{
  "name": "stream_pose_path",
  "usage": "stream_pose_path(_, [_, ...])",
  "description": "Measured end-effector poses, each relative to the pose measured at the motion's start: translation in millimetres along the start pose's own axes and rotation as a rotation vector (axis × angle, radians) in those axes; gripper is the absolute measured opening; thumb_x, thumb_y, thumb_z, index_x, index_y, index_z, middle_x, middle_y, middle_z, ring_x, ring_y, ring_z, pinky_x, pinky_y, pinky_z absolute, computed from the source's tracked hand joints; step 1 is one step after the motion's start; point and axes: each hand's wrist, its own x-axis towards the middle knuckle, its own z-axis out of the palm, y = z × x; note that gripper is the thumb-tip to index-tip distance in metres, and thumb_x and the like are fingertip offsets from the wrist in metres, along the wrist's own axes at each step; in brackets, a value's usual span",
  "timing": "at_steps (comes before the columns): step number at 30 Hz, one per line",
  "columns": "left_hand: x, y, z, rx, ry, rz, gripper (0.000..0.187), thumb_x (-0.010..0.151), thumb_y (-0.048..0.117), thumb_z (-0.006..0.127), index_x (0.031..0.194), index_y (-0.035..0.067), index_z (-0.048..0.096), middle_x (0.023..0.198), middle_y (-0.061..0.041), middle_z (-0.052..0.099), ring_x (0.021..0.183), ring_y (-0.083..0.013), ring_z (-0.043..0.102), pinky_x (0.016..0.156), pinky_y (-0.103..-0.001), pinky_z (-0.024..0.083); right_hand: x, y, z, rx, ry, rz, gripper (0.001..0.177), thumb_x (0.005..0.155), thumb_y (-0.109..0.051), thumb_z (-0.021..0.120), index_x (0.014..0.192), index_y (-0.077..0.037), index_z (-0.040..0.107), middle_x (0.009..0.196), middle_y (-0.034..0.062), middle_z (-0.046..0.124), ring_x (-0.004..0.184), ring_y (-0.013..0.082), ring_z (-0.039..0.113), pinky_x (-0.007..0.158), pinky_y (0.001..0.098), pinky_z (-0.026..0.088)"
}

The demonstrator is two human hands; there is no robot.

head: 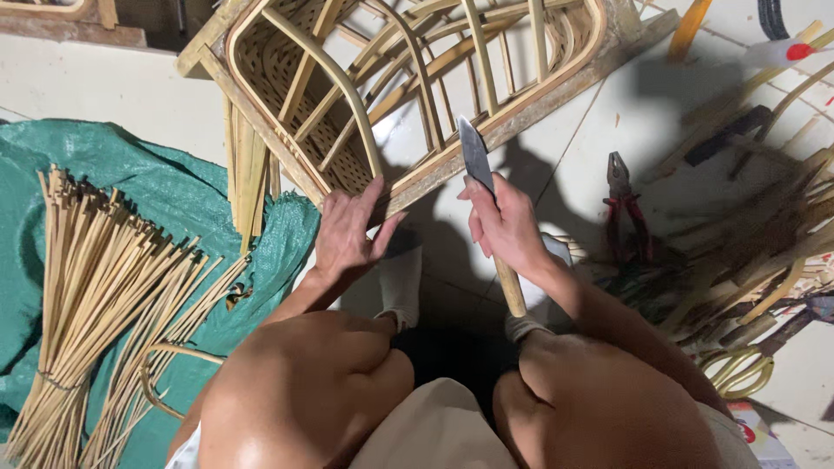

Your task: The person assembles a rectangular bamboo basket by inserting thin bamboo strips into a wooden frame, tapping them with a hammer, trimming excess with pliers, and applying glue to secure the joints.

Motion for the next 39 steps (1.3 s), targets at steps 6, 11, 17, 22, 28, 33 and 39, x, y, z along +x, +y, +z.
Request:
stream_pose_path(6, [-3.0,-5.4,9.7,-0.013,0.008,0.006,0.072,0.096,0.032,0.083,0.144,-0.008,0.048,0.09,-0.014,0.065,0.078,-0.0255,0.055,0.078,-0.041,0.045,11.1,-3.4,-0.7,-0.068,-0.02,-0.071,0.035,0.11,-0.027,0.044,0.1,-0.001,0.063,0.05,0.0029,0.056,0.034,0.0081,0.049,0.032,0.0265,0.04])
stream_pose_path(11, [-5.3,-6.0,10.9,-0.005,0.007,-0.037,0.07,0.098,0.034,0.078,0.146,-0.006,0.046,0.095,-0.017,0.064,0.085,-0.0296,0.057,0.085,-0.043,0.048,1.9,11.4,4.0,0.019,-0.028,-0.08,0.036,0.112,-0.027,0.042,0.101,0.002,0.062,0.051,0.003,0.055,0.035,0.0084,0.048,0.033,0.0268,0.038])
stream_pose_path(17, [0.7,2.7,2.7,-0.018,-0.026,-0.089,0.073,0.094,0.034,0.082,0.144,-0.006,0.047,0.092,-0.016,0.064,0.083,-0.0301,0.058,0.085,-0.044,0.048,18.4,33.2,8.8,-0.025,-0.094,-0.064,0.033,0.111,-0.023,0.042,0.104,0.001,0.064,0.054,0.004,0.059,0.036,0.0084,0.05,0.033,0.0265,0.04])
stream_pose_path(22, [5.6,2.4,-0.5,-0.067,0.028,-0.064,0.073,0.098,0.033,0.083,0.146,-0.008,0.046,0.096,-0.016,0.065,0.088,-0.0319,0.06,0.088,-0.045,0.048,1.2,22.0,-8.6,0.163,0.102,-0.192,0.034,0.11,-0.021,0.043,0.122,0.001,0.065,0.069,0.0052,0.064,0.041,0.0088,0.05,0.031,0.0271,0.04])
stream_pose_path(28, [4.5,0.2,2.4,0.022,0.091,-0.041,0.076,0.093,0.04,0.084,0.143,-0.005,0.049,0.089,-0.01,0.065,0.084,-0.0267,0.061,0.107,-0.049,0.04,-28.4,-0.9,-36.0,-0.674,0.321,-0.369,0.046,0.108,-0.022,0.059,0.152,-0.01,0.053,0.102,0.013,0.071,0.07,0.0133,0.065,0.054,0.035,0.057])
stream_pose_path(33, [-1.6,0.0,2.3,0.048,0.061,-0.053,0.074,0.096,0.042,0.083,0.144,-0.005,0.05,0.09,-0.008,0.066,0.083,-0.0214,0.06,0.115,-0.049,0.035,-26.5,-3.5,-21.4,-0.863,0.118,-0.527,0.058,0.097,-0.024,0.071,0.149,-0.013,0.05,0.09,0.0155,0.06,0.06,0.0246,0.064,0.049,0.0386,0.057])
stream_pose_path(39, [-0.5,-0.1,2.8,0.051,0.063,-0.048,0.073,0.096,0.042,0.084,0.143,-0.003,0.051,0.081,-0.006,0.061,0.079,-0.0188,0.058,0.114,-0.05,0.035,-29.9,2.2,-23.9,-0.929,0.097,-0.525,0.056,0.099,-0.022,0.073,0.152,-0.017,0.054,0.081,0.0075,0.055,0.053,0.0201,0.058,0.047,0.0409,0.053])
